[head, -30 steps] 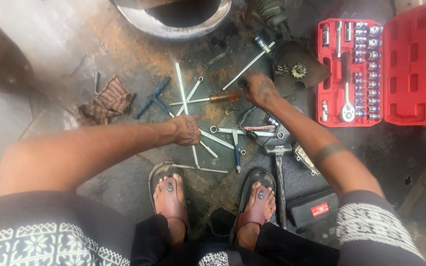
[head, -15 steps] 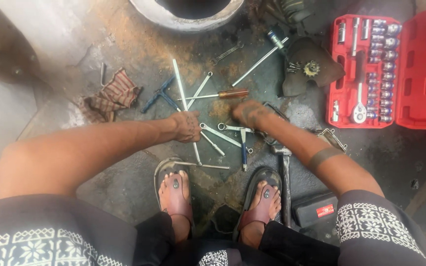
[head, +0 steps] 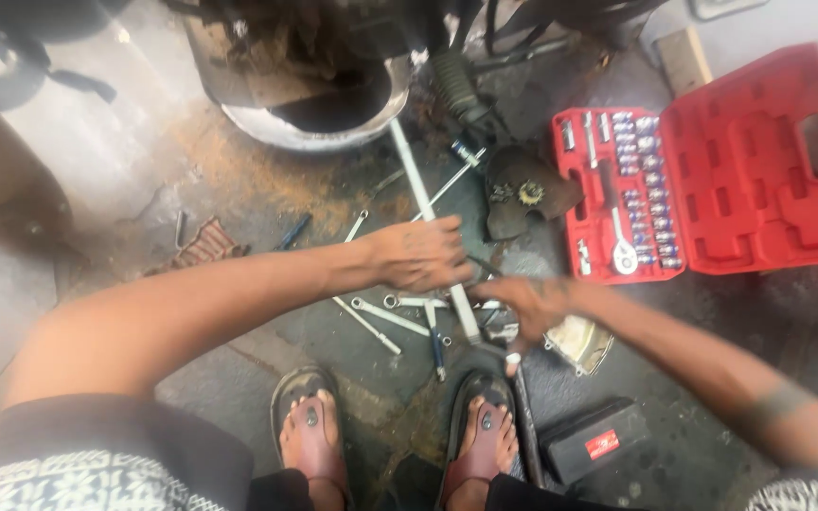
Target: The person uses several wrenches and a hammer to loosen and remove components from the underside of a motorcycle engine positioned over a pan. They handle different tools one at a time and place them on the ground.
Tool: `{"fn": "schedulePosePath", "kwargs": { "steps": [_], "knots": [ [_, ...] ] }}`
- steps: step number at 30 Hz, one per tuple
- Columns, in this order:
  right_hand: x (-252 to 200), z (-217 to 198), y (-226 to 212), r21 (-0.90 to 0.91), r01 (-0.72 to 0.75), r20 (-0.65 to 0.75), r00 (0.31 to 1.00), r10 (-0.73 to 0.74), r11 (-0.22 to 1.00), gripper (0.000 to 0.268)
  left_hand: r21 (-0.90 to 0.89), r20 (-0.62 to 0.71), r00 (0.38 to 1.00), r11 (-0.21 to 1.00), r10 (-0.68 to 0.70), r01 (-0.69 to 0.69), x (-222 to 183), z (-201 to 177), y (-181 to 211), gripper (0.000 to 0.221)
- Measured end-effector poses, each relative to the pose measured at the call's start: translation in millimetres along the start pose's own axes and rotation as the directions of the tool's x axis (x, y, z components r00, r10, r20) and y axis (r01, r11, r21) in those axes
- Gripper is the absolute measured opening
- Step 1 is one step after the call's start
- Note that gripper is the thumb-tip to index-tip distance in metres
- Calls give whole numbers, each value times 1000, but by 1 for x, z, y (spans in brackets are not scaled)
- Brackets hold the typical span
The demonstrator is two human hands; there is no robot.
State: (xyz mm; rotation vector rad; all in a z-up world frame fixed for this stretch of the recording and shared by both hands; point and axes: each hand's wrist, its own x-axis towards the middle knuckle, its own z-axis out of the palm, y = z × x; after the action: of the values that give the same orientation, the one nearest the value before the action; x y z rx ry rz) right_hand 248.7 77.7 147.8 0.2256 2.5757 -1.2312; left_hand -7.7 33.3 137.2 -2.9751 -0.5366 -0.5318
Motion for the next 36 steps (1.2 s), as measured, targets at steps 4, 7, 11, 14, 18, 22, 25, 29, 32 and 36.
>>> {"fn": "schedulePosePath", "kwargs": {
  "steps": [4,7,11,14,18,22,25,29,32,36],
  "knots": [
    [-23,6,-50,364,43,-477,866,147,930,51,93,-83,996,995,-36,44,65,-24,-36,11],
    [-15,-6,-44,629,165,-661,627,411,760,34,251,-96,995,966,-32,56,95,-24,-92,12],
    [27,-61,-12,638,367,-770,313,556,677,39,381,-268,959,905,-91,192,97,-19,-166,8],
    [47,-97,5,585,511,-797,217,564,630,40,388,-422,878,831,-224,399,96,-1,-194,5],
    [46,-97,13,566,635,-803,279,527,526,51,410,-536,794,734,-286,541,94,4,-200,5],
    [48,-92,25,566,703,-790,312,528,430,58,421,-520,785,698,-337,579,86,-3,-196,5],
    [61,-91,30,543,738,-796,299,527,402,52,379,-564,733,670,-380,639,85,-1,-191,12],
    [78,-97,26,524,788,-798,323,509,322,49,290,-652,645,655,-399,698,82,-2,-190,21],
    [85,-93,22,518,805,-794,328,513,288,50,240,-677,605,651,-419,720,82,7,-194,25],
    [92,-89,14,515,810,-791,323,520,280,51,219,-664,579,617,-473,756,79,12,-192,28]
  ]
}}
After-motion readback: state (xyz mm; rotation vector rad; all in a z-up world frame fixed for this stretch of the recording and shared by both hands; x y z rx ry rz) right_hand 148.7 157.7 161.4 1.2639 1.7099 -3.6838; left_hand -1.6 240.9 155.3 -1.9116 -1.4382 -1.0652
